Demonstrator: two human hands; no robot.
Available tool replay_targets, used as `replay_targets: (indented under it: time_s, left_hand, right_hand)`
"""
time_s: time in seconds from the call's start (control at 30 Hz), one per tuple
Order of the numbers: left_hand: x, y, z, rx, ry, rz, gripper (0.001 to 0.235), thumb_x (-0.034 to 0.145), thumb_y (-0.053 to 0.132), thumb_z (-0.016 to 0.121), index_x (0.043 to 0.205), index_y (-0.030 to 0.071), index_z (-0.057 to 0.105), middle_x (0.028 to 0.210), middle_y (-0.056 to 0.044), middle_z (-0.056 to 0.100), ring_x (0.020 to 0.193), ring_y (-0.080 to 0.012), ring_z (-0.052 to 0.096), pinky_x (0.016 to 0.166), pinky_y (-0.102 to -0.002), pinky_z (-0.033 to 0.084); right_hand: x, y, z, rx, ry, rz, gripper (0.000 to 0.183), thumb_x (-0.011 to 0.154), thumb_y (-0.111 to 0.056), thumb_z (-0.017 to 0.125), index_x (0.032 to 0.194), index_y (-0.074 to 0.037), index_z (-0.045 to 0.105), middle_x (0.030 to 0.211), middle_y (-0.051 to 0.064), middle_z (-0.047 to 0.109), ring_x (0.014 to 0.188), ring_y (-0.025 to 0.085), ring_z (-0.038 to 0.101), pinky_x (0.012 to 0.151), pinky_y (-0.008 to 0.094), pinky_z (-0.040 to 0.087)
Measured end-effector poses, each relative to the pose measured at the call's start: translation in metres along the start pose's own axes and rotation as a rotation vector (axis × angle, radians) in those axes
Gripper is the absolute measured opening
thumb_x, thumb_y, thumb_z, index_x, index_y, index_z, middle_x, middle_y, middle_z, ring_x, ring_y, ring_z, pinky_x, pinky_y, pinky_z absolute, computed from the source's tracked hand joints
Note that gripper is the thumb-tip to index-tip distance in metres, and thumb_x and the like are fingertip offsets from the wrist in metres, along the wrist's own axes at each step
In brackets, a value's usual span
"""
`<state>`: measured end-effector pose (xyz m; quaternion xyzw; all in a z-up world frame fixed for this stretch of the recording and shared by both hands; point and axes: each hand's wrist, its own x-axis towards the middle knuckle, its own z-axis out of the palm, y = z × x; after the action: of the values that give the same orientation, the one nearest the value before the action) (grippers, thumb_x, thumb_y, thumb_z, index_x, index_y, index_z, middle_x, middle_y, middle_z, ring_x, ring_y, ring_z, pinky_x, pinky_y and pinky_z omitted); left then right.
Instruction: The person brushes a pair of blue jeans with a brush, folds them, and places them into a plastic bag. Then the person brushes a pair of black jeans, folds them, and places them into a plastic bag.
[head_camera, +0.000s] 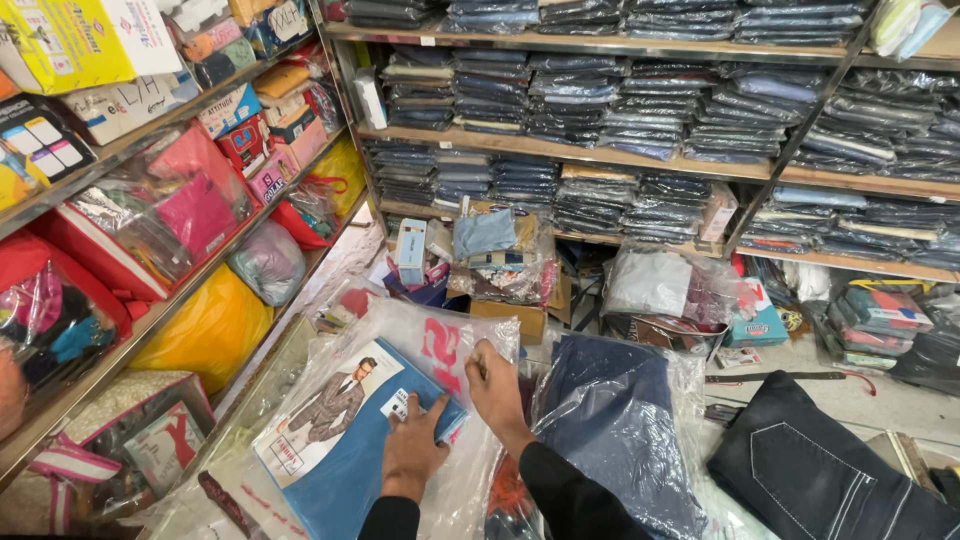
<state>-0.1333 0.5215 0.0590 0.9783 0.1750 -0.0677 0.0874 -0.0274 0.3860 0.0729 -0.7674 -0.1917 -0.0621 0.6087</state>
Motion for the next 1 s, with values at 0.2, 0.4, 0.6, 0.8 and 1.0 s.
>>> replay_targets:
  time_s: [0.2,0.4,0.6,0.8,1.0]
  left_hand:
    - [-0.007,-0.016,0.01,0.001,-0.006,0.025,0.082,0.08,0.024,0.078,0.15,0.043,0.04,0.161,-0.017,0.031,0.131,-0.0481,0.053,0.115,-0.051,0.043]
    - [-0.022,0.001,-0.013,-0.054,-0.169,-0.113,0.075,0.087,0.029,0.077,0.151,0.042,0.039,0.165,-0.008,0.025,0.145,-0.0426,0.037,0.118,-0.051,0.034]
    - [-0.049,0.064,-0.034,-0.416,0.366,0.154,0.052,0.095,0.021,0.063,0.145,0.03,0.052,0.155,-0.01,0.046,0.141,-0.0337,0.045,0.119,-0.048,0.037]
    - [-0.079,0.172,-0.023,0.106,-0.069,0.953,0.079,0.083,0.021,0.074,0.155,0.029,0.043,0.165,-0.012,0.024,0.152,-0.0338,0.024,0.12,-0.063,0.014]
    - [-0.094,0.24,0.035,0.015,-0.18,0.513,0.056,0.099,0.044,0.064,0.15,0.034,0.045,0.169,-0.006,0.016,0.155,-0.033,0.018,0.121,-0.069,0.012]
  right_hand:
    - [0.031,-0.069,-0.07,0.306,0.171,-0.04,0.017,0.103,-0.012,0.06,0.089,-0.007,0.051,0.069,-0.004,0.049,0.06,0.004,0.044,0.052,0.025,0.038]
    - [0.053,-0.072,-0.178,0.385,0.449,-0.111,0.017,0.108,-0.019,0.059,0.096,-0.009,0.052,0.083,-0.004,0.045,0.071,0.004,0.041,0.06,0.021,0.037]
    - [0.054,0.023,-0.304,0.617,0.745,0.001,0.012,0.106,-0.02,0.058,0.099,-0.011,0.053,0.095,-0.001,0.061,0.076,0.007,0.057,0.057,0.026,0.047]
    - [0.023,0.131,-0.404,0.624,0.842,0.25,0.012,0.103,-0.023,0.059,0.103,-0.016,0.049,0.087,0.0,0.056,0.064,0.011,0.05,0.051,0.028,0.045]
    - [-0.029,0.204,-0.463,-0.054,0.366,0.361,0.034,0.103,-0.03,0.063,0.125,-0.005,0.06,0.112,0.016,0.071,0.096,0.026,0.064,0.079,0.039,0.049]
